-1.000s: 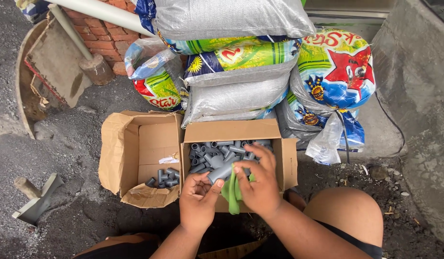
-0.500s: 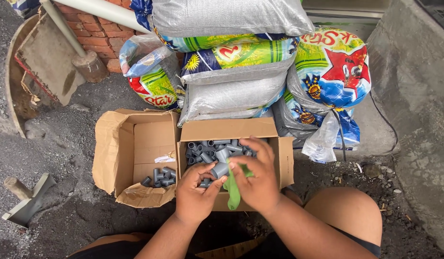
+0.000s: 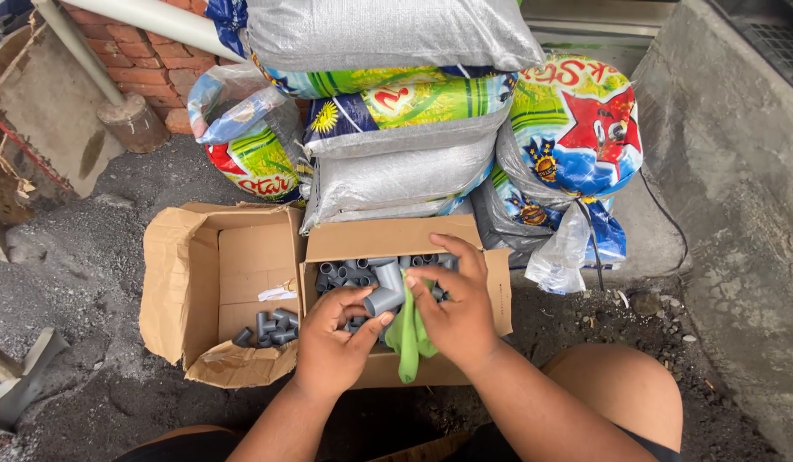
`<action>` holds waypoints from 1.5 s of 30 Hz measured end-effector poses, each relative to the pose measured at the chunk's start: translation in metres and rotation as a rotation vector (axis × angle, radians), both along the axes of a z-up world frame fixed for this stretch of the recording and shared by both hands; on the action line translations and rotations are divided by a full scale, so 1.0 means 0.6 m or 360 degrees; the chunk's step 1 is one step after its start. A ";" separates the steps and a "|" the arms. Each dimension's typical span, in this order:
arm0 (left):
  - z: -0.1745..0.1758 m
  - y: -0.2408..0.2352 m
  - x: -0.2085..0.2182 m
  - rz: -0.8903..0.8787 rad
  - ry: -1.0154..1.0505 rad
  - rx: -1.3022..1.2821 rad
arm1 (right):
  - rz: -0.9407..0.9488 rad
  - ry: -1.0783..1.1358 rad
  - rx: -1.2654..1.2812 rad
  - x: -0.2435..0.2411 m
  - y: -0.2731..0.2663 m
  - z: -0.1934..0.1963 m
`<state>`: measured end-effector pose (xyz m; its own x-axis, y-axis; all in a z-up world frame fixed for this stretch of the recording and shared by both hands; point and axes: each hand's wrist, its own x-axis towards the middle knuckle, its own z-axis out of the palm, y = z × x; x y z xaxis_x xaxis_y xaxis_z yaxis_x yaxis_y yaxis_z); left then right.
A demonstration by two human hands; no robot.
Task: The person is cleaning grey PVC pipe elbows with a green cloth and moving them from one cardboard box to another.
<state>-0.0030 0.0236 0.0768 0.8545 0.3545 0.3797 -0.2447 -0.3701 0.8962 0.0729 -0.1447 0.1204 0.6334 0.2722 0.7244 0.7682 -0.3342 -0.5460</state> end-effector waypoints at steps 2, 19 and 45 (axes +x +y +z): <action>0.000 -0.006 -0.003 0.0006 0.0300 -0.0450 | 0.0042 0.0384 0.0076 0.008 -0.013 -0.003; 0.072 -0.028 0.022 -0.0212 0.0776 -0.0391 | 0.0002 0.1107 0.0713 -0.025 0.035 -0.055; 0.085 -0.026 0.024 -0.0054 0.0153 0.0036 | 0.0312 0.1276 0.0772 -0.006 0.006 -0.042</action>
<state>0.0114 0.0077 0.1278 0.8988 0.3170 0.3028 -0.1705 -0.3837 0.9076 0.0695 -0.1411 0.0953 0.9650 0.2105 0.1567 0.1239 0.1613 -0.9791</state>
